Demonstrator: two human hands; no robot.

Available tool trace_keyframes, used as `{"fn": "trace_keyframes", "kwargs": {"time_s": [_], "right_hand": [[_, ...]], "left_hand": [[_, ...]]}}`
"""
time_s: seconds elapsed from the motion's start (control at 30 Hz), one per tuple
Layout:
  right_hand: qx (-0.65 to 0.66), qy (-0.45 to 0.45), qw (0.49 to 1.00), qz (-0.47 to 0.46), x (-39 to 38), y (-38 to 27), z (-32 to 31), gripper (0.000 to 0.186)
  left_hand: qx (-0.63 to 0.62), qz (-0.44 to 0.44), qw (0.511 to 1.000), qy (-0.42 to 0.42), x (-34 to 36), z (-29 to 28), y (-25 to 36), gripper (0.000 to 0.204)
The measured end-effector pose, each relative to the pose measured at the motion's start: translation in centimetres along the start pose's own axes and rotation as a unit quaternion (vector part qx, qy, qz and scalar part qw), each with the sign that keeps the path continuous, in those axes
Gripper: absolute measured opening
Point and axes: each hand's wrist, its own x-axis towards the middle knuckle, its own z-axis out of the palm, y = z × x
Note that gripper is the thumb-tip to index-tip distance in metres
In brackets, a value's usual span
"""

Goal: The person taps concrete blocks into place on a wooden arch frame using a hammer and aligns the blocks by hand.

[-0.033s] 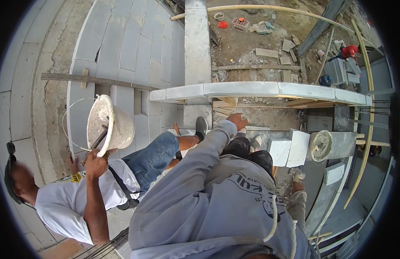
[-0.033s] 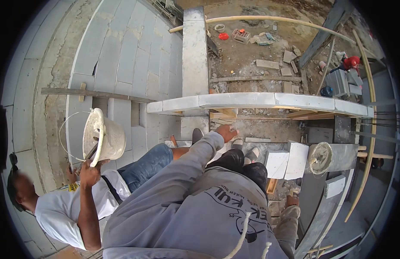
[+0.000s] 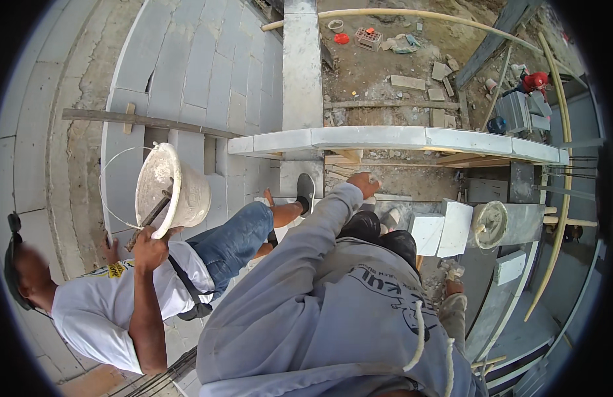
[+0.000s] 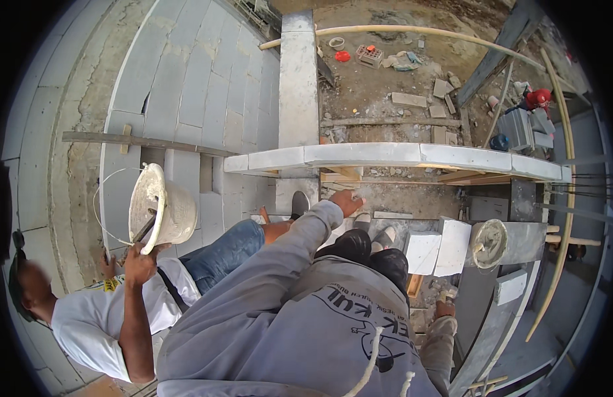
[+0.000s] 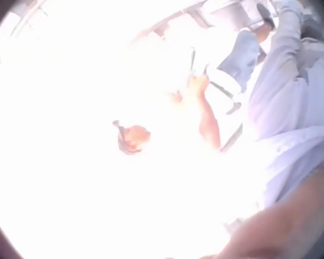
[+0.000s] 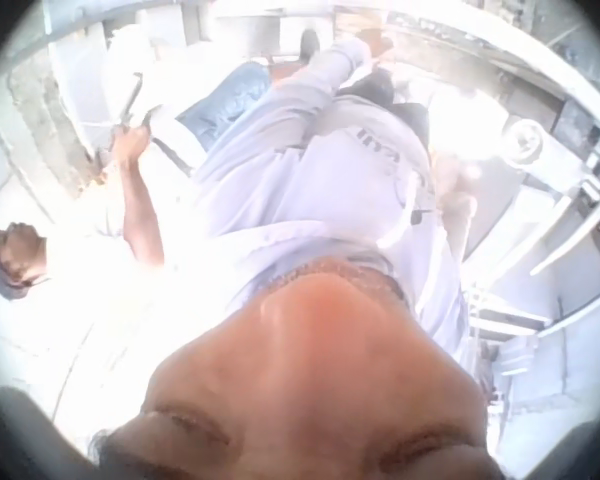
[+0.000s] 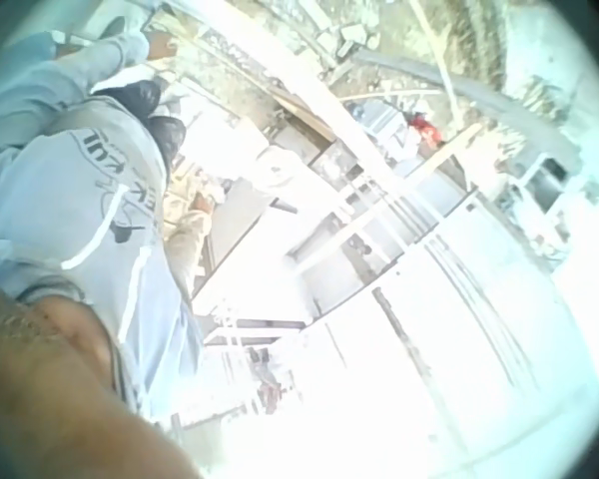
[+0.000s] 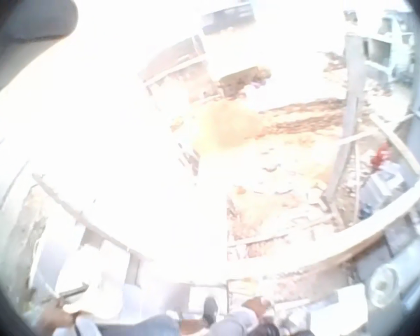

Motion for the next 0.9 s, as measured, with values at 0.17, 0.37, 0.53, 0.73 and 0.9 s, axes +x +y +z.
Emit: {"fn": "trace_keyframes", "kwargs": {"time_s": [0.17, 0.37, 0.53, 0.73, 0.9], "right_hand": [[-0.273, -0.033, 0.944, -0.181, -0.1, -0.2, 3.2, 0.018], [-0.189, -0.074, 0.968, -0.149, 2.0, 0.8, 5.9, 0.021], [-0.171, -0.104, 0.973, -0.113, 5.0, 3.5, 3.3, 0.025], [-0.181, -0.106, 0.971, -0.115, 8.4, 4.3, -1.6, 0.030], [-0.186, -0.097, 0.970, -0.121, 11.1, 4.6, -5.0, 0.034]], "left_hand": [[-0.053, 0.014, 0.996, 0.073, -0.9, 1.0, 0.2, 0.060], [-0.091, -0.017, 0.995, 0.024, -4.1, 3.5, -2.3, 0.062], [-0.077, -0.093, 0.991, 0.052, -4.6, 6.3, -4.7, 0.062], [-0.073, -0.131, 0.985, 0.082, -5.2, 7.6, -0.5, 0.053], [-0.091, -0.082, 0.987, 0.101, -5.8, 7.0, 2.9, 0.054]]}}
